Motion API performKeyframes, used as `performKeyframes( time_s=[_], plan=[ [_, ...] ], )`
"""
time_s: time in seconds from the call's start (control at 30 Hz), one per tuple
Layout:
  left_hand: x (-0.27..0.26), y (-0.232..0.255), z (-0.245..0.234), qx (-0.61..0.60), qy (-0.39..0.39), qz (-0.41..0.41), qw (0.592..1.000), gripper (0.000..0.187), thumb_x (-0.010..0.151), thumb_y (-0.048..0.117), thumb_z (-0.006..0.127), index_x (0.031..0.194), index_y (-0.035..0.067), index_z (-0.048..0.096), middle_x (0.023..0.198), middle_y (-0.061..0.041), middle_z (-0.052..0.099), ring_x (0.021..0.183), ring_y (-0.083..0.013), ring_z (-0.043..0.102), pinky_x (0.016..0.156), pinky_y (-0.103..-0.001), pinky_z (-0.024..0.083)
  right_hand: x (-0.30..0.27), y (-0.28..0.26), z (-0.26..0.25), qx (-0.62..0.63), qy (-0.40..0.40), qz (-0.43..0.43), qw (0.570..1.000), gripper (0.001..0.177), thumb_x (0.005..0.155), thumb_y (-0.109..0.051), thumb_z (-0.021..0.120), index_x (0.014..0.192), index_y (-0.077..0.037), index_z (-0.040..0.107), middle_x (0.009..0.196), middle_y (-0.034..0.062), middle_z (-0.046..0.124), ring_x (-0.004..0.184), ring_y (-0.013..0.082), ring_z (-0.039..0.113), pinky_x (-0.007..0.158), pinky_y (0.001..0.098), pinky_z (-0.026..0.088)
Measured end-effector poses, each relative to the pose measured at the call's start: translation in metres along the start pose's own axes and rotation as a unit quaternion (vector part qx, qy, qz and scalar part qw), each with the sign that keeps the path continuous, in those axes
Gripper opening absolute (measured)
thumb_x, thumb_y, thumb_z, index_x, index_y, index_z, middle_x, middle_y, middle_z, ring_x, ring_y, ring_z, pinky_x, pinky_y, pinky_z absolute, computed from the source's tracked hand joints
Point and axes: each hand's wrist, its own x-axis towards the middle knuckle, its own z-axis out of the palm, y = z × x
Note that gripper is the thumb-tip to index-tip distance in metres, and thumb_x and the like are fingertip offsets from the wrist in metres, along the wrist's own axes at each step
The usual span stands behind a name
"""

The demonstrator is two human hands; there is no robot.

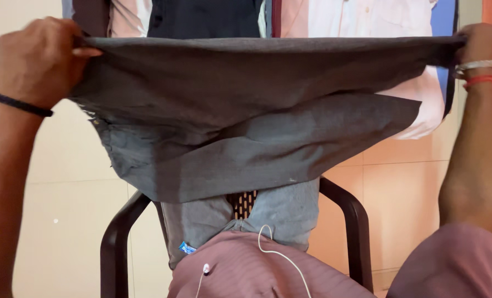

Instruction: The person folds a pair of trousers and places them into a suitcase, then buttons the collar and front of a white shirt before beginning to fold it.

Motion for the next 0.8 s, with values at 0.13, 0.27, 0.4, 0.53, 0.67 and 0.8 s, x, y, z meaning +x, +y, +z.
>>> performKeyframes(
  time_s=[0.13,0.27,0.4,0.53,0.67,0.8],
  plan=[
    [-0.003,-0.005,-0.017,-0.022,0.017,0.023,0.999,0.041,0.103,0.046,0.070,0.098,0.007,0.058,0.088,-0.005,0.059,0.082,-0.0199,0.063,0.071,-0.029,0.049,-0.036,0.016,-0.006,0.261,0.091,0.061,0.959,0.028,0.089,0.004,0.055,0.110,-0.006,0.071,0.102,0.0132,0.074,0.092,0.0266,0.074,0.087,0.0364,0.061],
    [-0.023,-0.004,-0.030,-0.058,0.009,0.037,0.998,0.052,0.090,0.048,0.082,0.080,0.006,0.054,0.073,-0.010,0.049,0.070,-0.0280,0.055,0.063,-0.038,0.045,-0.082,0.016,-0.007,0.304,0.192,0.054,0.932,0.029,0.084,0.007,0.056,0.107,-0.003,0.070,0.100,0.0155,0.072,0.091,0.0289,0.072,0.087,0.0371,0.058],
    [-0.091,0.036,-0.068,-0.132,-0.090,0.072,0.985,0.018,0.083,0.016,0.078,0.079,0.007,0.064,0.069,-0.010,0.053,0.059,-0.0281,0.056,0.054,-0.043,0.044,-0.171,-0.012,0.008,0.215,0.254,0.042,0.942,0.029,0.080,0.009,0.057,0.105,0.000,0.069,0.098,0.0177,0.070,0.090,0.0311,0.070,0.086,0.0379,0.056],
    [-0.137,0.121,-0.083,-0.296,-0.240,-0.027,0.924,0.022,0.078,0.009,0.069,0.100,0.008,0.066,0.090,-0.009,0.061,0.065,-0.0298,0.064,0.054,-0.041,0.052,-0.266,-0.067,0.023,0.179,0.205,0.054,0.961,0.037,0.079,0.014,0.060,0.112,0.001,0.071,0.102,0.0198,0.072,0.096,0.0370,0.070,0.090,0.0391,0.057],
    [-0.150,0.170,-0.079,-0.343,-0.339,-0.091,0.871,0.031,0.080,0.010,0.068,0.111,0.008,0.065,0.100,-0.008,0.060,0.079,-0.0314,0.067,0.065,-0.042,0.055,-0.311,-0.092,0.050,0.314,0.180,0.183,0.914,0.034,0.093,0.009,0.066,0.125,0.001,0.072,0.111,0.0183,0.075,0.103,0.0336,0.074,0.094,0.0368,0.057],
    [-0.161,0.172,-0.061,-0.454,-0.286,-0.079,0.840,0.034,0.080,0.028,0.074,0.106,0.007,0.070,0.097,-0.008,0.064,0.085,-0.0329,0.067,0.074,-0.041,0.054,-0.320,-0.095,0.071,0.414,0.128,0.124,0.893,0.053,0.088,0.011,0.063,0.140,0.005,0.063,0.130,0.0234,0.069,0.120,0.0344,0.069,0.104,0.0383,0.052]
  ],
)
